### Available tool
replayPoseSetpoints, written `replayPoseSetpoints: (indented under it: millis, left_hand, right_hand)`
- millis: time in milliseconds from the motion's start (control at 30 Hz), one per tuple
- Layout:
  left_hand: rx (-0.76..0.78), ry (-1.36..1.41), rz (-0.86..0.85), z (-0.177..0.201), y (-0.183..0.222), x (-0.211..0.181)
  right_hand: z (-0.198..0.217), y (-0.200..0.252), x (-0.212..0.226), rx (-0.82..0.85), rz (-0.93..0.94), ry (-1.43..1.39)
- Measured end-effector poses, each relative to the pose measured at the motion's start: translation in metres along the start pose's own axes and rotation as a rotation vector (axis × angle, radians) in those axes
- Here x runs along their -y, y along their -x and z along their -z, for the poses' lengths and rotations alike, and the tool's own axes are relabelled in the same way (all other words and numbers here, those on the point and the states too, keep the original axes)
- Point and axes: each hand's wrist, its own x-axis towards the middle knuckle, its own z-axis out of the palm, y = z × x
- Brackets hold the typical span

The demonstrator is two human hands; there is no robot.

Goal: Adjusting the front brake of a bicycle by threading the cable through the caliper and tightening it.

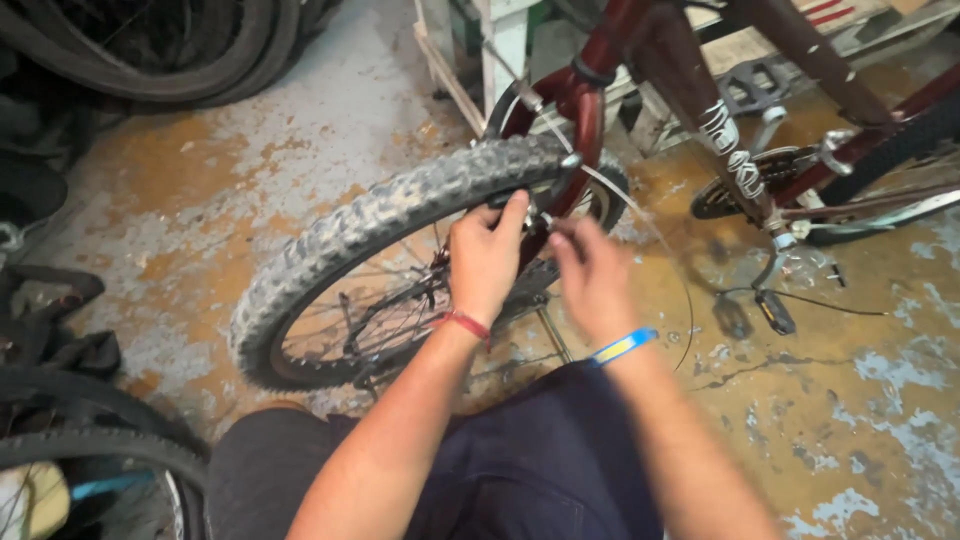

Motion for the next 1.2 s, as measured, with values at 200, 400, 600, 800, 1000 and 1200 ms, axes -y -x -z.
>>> replayPoseSetpoints:
  millis: [200, 400, 600, 800, 1000, 1200]
  left_hand:
    - [0.027, 0.08, 0.04, -0.005, -0.004, 0.011]
    - [0.049, 0.236, 0.09, -0.005, -0.001, 0.009]
    - [0.079, 0.416, 0.133, -0.004, 0.001, -0.002]
    - [0.135, 0.652, 0.193, -0.004, -0.005, 0.003]
    - [0.155, 0.518, 0.129, 0.005, -0.002, -0.003]
    - [0.15, 0.325, 0.113, -0.008, -0.012, 0.016]
  right_hand:
    - [0.04, -0.033, 0.03, 0.381, -0.102, 0.292]
    - [0.018, -0.012, 0.004, 0.26, -0.166, 0.234]
    - [-0.008, 0.013, 0.004, 0.038, -0.1, -0.032]
    - [-0.023, 0.018, 0.002, -0.068, -0.043, -0.17]
    - [-0.021, 0.019, 0.009, -0.107, 0.01, -0.187]
    - [-0.003, 0.006, 0.008, -0.044, 0.083, -0.043]
